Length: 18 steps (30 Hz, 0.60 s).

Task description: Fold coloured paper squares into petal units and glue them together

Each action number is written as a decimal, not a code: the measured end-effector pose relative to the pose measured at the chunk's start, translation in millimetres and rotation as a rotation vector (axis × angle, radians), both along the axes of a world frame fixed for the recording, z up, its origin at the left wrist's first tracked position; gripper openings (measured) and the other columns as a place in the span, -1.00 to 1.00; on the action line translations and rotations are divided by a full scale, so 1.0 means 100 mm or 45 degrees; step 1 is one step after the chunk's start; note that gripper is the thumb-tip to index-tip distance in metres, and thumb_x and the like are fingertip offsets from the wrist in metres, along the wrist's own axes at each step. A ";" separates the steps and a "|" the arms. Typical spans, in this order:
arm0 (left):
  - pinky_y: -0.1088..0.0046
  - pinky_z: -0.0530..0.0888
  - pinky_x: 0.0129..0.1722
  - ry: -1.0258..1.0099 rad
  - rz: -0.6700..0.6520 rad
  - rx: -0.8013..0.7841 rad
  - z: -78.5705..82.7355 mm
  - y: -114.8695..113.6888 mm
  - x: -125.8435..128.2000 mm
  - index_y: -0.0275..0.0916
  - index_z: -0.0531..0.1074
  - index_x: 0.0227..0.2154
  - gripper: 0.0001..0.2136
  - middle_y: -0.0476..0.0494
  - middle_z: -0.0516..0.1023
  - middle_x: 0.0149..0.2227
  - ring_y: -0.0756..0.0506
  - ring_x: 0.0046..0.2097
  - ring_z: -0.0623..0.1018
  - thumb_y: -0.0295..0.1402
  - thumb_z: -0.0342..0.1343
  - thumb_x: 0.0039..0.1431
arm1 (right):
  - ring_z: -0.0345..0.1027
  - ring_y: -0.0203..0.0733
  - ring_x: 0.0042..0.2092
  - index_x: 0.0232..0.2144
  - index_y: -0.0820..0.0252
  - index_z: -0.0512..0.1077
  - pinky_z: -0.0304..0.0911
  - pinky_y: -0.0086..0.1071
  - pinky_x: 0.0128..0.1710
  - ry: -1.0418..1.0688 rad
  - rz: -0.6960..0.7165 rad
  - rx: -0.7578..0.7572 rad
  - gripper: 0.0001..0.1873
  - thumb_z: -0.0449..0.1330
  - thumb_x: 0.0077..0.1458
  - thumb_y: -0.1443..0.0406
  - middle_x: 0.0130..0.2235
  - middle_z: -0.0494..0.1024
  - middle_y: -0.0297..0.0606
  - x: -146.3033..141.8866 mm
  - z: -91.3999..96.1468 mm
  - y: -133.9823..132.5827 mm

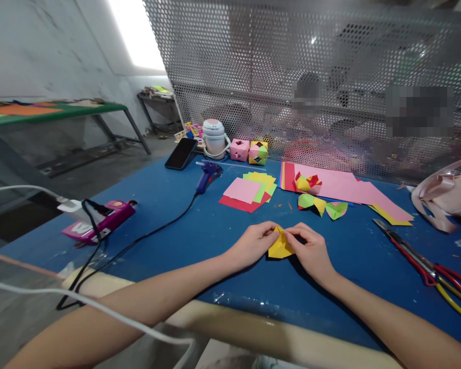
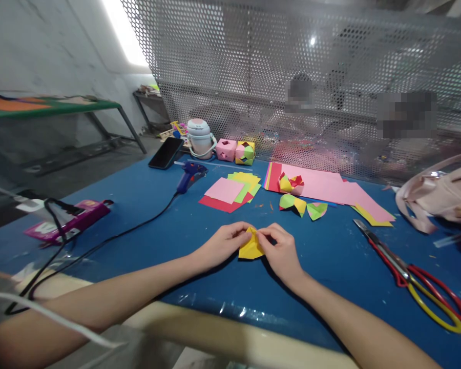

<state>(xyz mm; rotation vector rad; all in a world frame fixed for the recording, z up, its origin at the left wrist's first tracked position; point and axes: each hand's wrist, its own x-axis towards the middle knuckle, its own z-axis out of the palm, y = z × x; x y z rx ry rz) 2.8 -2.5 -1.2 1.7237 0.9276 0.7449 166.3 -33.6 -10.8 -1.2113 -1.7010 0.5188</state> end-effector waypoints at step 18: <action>0.54 0.34 -0.40 -0.019 0.175 0.087 0.05 -0.01 -0.02 -0.30 0.43 -0.38 -0.75 -0.05 0.48 -0.45 -0.01 -0.40 0.42 -0.26 -0.08 0.14 | 0.30 -0.27 -0.42 -0.49 0.19 0.48 0.21 -0.41 -0.43 -0.015 -0.020 -0.002 -0.79 0.09 0.10 0.27 -0.47 0.44 -0.28 0.02 0.00 0.00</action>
